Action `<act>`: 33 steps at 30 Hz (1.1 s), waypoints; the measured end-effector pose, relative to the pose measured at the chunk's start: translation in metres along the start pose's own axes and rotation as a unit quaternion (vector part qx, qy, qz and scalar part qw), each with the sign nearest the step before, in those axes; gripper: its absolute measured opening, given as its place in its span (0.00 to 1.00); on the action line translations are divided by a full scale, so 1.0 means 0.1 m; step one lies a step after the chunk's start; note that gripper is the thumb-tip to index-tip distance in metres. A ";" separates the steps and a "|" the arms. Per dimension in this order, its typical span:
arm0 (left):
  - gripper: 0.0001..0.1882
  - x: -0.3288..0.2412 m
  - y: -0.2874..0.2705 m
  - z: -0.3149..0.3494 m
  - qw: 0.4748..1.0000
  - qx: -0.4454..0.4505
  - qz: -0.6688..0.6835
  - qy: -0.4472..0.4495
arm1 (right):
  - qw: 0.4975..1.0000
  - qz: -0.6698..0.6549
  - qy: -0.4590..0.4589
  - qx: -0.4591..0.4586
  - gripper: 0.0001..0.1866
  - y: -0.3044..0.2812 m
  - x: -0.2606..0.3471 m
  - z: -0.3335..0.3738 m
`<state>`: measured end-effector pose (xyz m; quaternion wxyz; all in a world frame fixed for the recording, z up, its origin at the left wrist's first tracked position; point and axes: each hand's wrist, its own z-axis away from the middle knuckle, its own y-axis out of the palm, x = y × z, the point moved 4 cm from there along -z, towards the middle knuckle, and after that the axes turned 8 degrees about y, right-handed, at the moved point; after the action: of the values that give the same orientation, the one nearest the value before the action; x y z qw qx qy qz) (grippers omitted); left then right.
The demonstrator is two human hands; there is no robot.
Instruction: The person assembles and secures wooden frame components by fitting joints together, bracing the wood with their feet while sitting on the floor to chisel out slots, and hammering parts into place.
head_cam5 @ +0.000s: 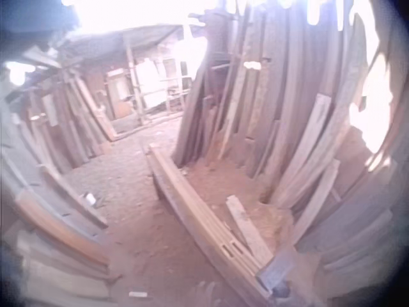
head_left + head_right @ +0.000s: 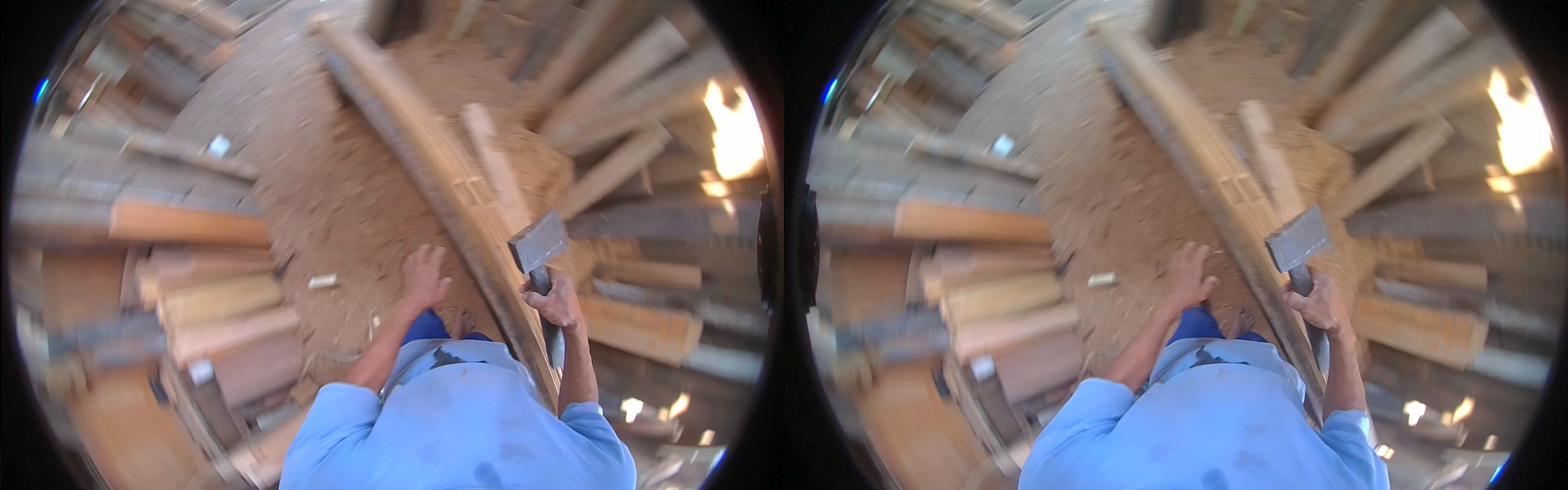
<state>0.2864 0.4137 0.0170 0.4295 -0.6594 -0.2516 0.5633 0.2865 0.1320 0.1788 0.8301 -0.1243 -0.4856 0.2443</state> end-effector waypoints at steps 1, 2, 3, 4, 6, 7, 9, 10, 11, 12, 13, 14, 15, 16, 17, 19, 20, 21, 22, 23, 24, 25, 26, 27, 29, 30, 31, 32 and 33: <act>0.45 -0.05 -0.09 -0.19 1.000 -0.009 -0.021 0.018 | 0.999 -0.020 0.001 -0.035 0.12 -0.18 0.04 0.04; 0.47 -0.13 -0.21 -0.45 0.998 0.007 -0.039 0.056 | 0.997 -0.040 -0.002 -0.067 0.10 -0.35 0.03 0.06; 0.50 -0.23 -0.29 -0.69 0.994 0.024 -0.056 0.090 | 0.989 -0.078 0.009 -0.125 0.10 -0.52 -0.04 0.10; 0.51 -0.33 -0.30 -0.90 0.986 0.048 -0.073 0.144 | 0.983 -0.078 0.022 -0.166 0.13 -0.68 -0.15 0.09; 0.55 -0.50 -0.30 -1.31 0.958 0.091 -0.109 0.248 | 0.967 -0.078 0.046 -0.239 0.20 -0.96 -0.42 0.03; 0.56 -0.58 -0.23 -1.43 0.941 0.125 -0.131 0.286 | 0.963 -0.056 0.098 -0.244 0.20 -1.04 -0.64 -0.02; 0.59 -0.74 -0.08 -1.71 0.902 0.178 -0.179 0.350 | 0.952 -0.010 0.190 -0.238 0.21 -1.17 -1.10 -0.17; 0.59 -0.80 -0.04 -1.85 0.882 0.206 -0.200 0.373 | 0.951 0.004 0.196 -0.238 0.21 -1.17 -1.31 -0.22; 0.59 -0.86 0.00 -1.98 0.862 0.232 -0.221 0.393 | 0.950 0.020 0.201 -0.236 0.21 -1.17 -1.53 -0.27; 0.59 -0.93 0.04 -2.08 0.842 0.259 -0.243 0.407 | 0.951 0.034 0.204 -0.228 0.21 -1.15 -1.73 -0.33; 0.58 -0.97 0.09 -2.16 0.824 0.333 -0.258 0.379 | 0.953 0.032 0.206 -0.218 0.21 -1.09 -1.94 -0.40; 0.56 -1.03 0.14 -2.25 0.801 0.404 -0.272 0.347 | 0.956 0.031 0.206 -0.208 0.20 -1.05 -2.14 -0.46; 0.54 -1.04 0.17 -2.34 0.776 0.471 -0.285 0.308 | 0.959 0.031 0.203 -0.196 0.20 -1.02 -2.20 -0.52; 0.52 -1.06 0.22 -2.47 0.790 0.504 -0.212 0.278 | 0.963 0.042 0.221 -0.152 0.20 -0.97 -2.28 -0.55; 0.49 -1.06 0.29 -2.64 0.798 0.533 -0.138 0.245 | 0.964 0.052 0.238 -0.107 0.21 -0.91 -2.34 -0.51; 0.45 -1.11 0.33 -3.05 0.846 0.519 -0.019 0.122 | 0.969 0.055 0.236 -0.051 0.23 -0.83 -2.33 -0.41; 0.43 -1.13 0.37 -3.31 0.876 0.481 0.026 0.038 | 0.972 0.042 0.226 -0.040 0.25 -0.77 -2.31 -0.33; 0.41 -1.17 0.48 -3.56 0.893 0.443 0.069 -0.042 | 0.975 0.025 0.216 -0.044 0.25 -0.76 -2.26 -0.20; 0.33 -0.80 0.76 -3.85 0.929 0.356 0.098 -0.036 | 0.979 0.013 0.198 -0.040 0.26 -0.75 -2.14 -0.09; 0.25 -0.23 1.04 -4.08 0.956 0.262 0.127 -0.033 | 0.972 0.014 0.232 -0.014 0.26 -0.69 -2.07 0.00; 0.22 0.02 1.30 -4.26 0.942 0.275 0.172 -0.088 | 0.960 0.004 0.279 0.001 0.27 -0.59 -2.08 0.12; 0.19 0.25 1.48 -4.42 0.923 0.285 0.215 -0.146 | 0.960 0.005 0.280 -0.021 0.27 -0.53 -2.02 0.22; 0.16 0.46 1.66 -4.51 0.898 0.289 0.259 -0.209 | 0.959 0.013 0.280 -0.039 0.27 -0.51 -1.94 0.29; 0.12 0.61 1.84 -4.58 0.903 0.264 0.246 -0.235 | 0.957 0.019 0.283 -0.063 0.27 -0.45 -1.90 0.34; 0.06 0.90 2.23 -4.54 0.905 0.220 0.217 -0.292 | 0.942 0.025 0.284 -0.179 0.27 -0.32 -1.86 0.38; 0.03 0.94 2.43 -4.54 0.905 0.200 0.231 -0.297 | 0.929 0.029 0.284 -0.235 0.28 -0.23 -1.86 0.39; 0.03 1.04 2.58 -4.52 0.904 0.178 0.238 -0.305 | 0.913 -0.003 0.303 -0.272 0.28 -0.11 -1.91 0.36; 0.06 1.13 2.76 -4.51 0.903 0.155 0.250 -0.313 | 0.900 -0.002 0.332 -0.284 0.28 -0.05 -1.99 0.33; 0.06 1.25 2.90 -4.49 0.901 0.143 0.253 -0.323 | 0.885 -0.004 0.365 -0.290 0.27 0.03 -2.03 0.30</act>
<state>0.7022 0.2423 -0.2975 0.2575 -0.4142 -0.1177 0.8650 0.1766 0.0269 0.0413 0.8763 -0.4383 -0.1982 0.0269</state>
